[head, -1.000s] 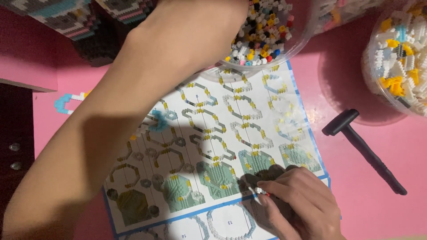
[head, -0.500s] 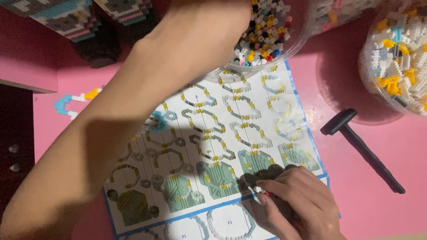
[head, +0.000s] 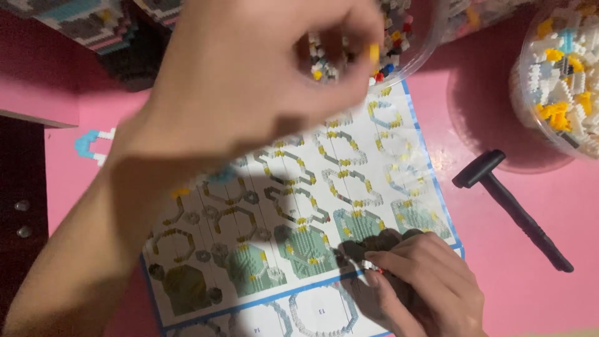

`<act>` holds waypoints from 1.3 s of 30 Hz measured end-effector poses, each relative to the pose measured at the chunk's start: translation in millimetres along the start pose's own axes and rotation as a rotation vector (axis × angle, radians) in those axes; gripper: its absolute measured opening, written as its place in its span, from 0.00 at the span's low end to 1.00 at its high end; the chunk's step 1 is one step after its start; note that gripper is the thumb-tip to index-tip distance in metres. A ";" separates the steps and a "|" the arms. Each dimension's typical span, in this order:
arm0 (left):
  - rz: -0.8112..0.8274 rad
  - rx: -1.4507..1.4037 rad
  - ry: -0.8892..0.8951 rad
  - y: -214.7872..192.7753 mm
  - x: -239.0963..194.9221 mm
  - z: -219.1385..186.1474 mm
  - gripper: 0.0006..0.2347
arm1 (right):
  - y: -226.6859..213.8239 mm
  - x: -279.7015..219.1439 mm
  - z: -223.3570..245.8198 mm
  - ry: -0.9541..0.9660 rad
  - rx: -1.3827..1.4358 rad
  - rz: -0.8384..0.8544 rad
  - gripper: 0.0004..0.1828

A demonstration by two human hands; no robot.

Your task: Assembling a model using small interlocking plastic toy blocks following a printed instruction sheet.

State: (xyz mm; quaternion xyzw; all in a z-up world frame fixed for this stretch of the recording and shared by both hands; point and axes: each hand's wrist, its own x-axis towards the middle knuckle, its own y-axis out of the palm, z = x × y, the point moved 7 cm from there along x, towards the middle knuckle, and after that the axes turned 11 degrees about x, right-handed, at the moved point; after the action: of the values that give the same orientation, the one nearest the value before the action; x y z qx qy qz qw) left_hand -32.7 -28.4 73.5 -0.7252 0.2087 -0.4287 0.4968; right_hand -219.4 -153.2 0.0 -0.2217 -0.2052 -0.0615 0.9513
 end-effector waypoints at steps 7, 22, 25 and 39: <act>0.240 -1.322 -0.458 24.5 -90.0 -48.2 0.06 | -7.4 -7.0 -9.6 0.104 -0.033 -0.102 0.09; 0.334 -1.799 -0.716 108.1 -136.7 -83.0 0.08 | -7.6 -10.5 -18.8 0.154 0.067 -0.061 0.14; 0.376 -1.830 -0.728 107.5 -140.4 -85.2 0.09 | -6.3 -11.7 -16.7 0.216 0.038 -0.106 0.11; 0.550 -1.831 -0.847 106.5 -144.5 -88.7 0.09 | -1.4 -14.1 -14.7 0.064 0.073 -0.007 0.07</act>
State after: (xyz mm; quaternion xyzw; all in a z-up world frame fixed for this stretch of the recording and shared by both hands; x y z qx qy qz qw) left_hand -171.9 -15.9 -69.8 -0.8428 0.4202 0.3104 -0.1295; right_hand -227.2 -160.6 -17.4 -0.1842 -0.1776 -0.0644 0.9646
